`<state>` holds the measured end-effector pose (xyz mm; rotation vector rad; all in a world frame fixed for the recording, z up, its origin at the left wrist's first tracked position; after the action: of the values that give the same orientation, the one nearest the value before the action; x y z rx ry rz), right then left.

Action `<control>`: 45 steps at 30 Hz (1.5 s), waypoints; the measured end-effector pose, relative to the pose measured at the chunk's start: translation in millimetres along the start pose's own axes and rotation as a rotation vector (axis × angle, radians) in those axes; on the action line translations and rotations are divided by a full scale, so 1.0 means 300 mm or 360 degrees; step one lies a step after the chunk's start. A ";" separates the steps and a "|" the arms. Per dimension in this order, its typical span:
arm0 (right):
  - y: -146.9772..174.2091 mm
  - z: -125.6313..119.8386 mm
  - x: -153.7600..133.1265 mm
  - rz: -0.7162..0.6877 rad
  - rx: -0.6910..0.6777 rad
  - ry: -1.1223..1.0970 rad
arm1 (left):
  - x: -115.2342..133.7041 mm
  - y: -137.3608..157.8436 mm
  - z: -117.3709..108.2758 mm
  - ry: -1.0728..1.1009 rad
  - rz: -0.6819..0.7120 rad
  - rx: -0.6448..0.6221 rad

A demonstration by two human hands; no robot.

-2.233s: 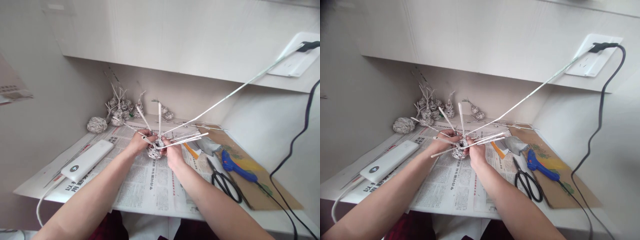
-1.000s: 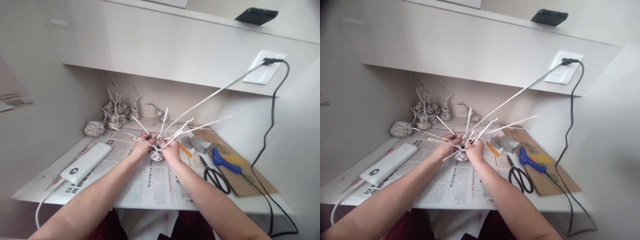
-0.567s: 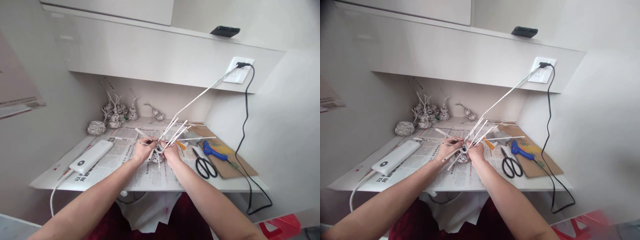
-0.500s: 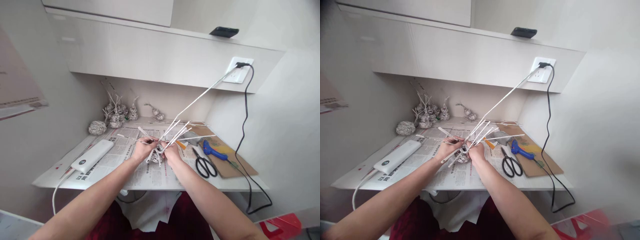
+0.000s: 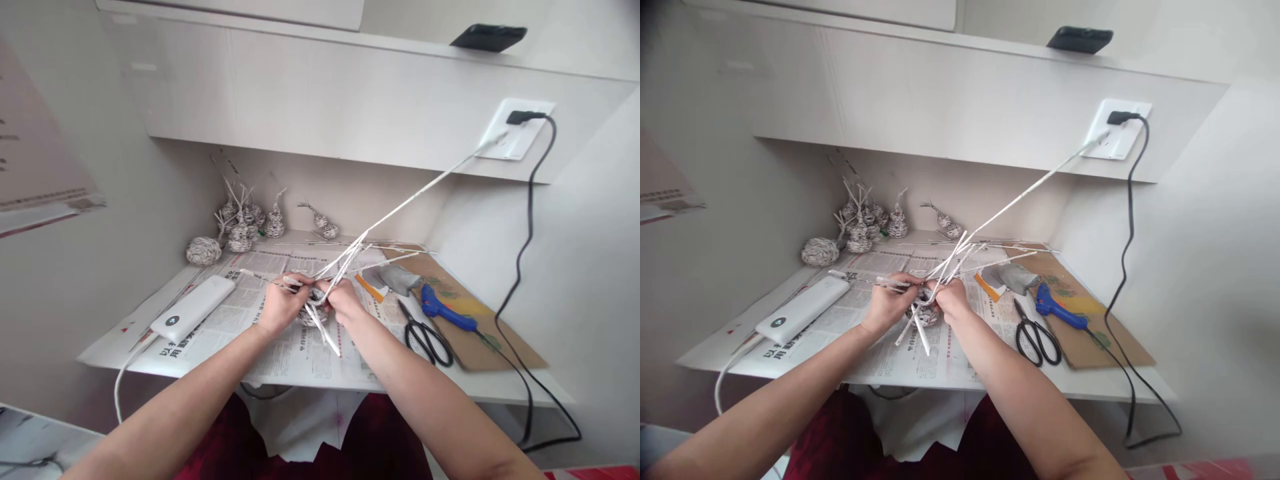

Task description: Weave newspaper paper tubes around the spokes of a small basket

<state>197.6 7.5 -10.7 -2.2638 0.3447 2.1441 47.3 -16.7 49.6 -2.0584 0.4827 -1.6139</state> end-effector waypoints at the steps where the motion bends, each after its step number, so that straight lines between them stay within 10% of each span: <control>1: -0.001 0.012 -0.004 0.0003 -0.0025 0.0031 | 0.002 0.002 -0.014 -0.0022 0.0017 0.0016; 15: 0.014 0.066 -0.007 -0.0089 -0.0033 0.0069 | -0.063 0.064 -0.074 0.0361 -0.0131 0.0225; 26: 0.025 0.078 -0.004 0.0001 -0.0188 -0.0058 | -0.050 0.032 -0.098 0.0013 -0.0246 0.0125; 35: 0.029 0.092 0.011 0.0163 -0.0234 -0.0061 | -0.155 0.060 -0.054 0.0836 -0.0890 -0.0003; 45: -0.008 0.071 -0.078 -0.0096 -0.0191 0.0103 | -0.173 0.004 -0.019 0.0859 -0.0907 0.0021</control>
<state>176.1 16.7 10.6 -2.3776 0.1499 2.1205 29.1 9.8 8.6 -1.8257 0.0406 -2.5184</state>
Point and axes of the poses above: each hand's wrist, its own y-axis away from the middle knuckle, its own z-axis out of the palm, x = y × z, the point moved 10 cm from there along -y, towards the middle knuckle, and after that the axes turned 6 degrees about y, right-handed, at the moved point
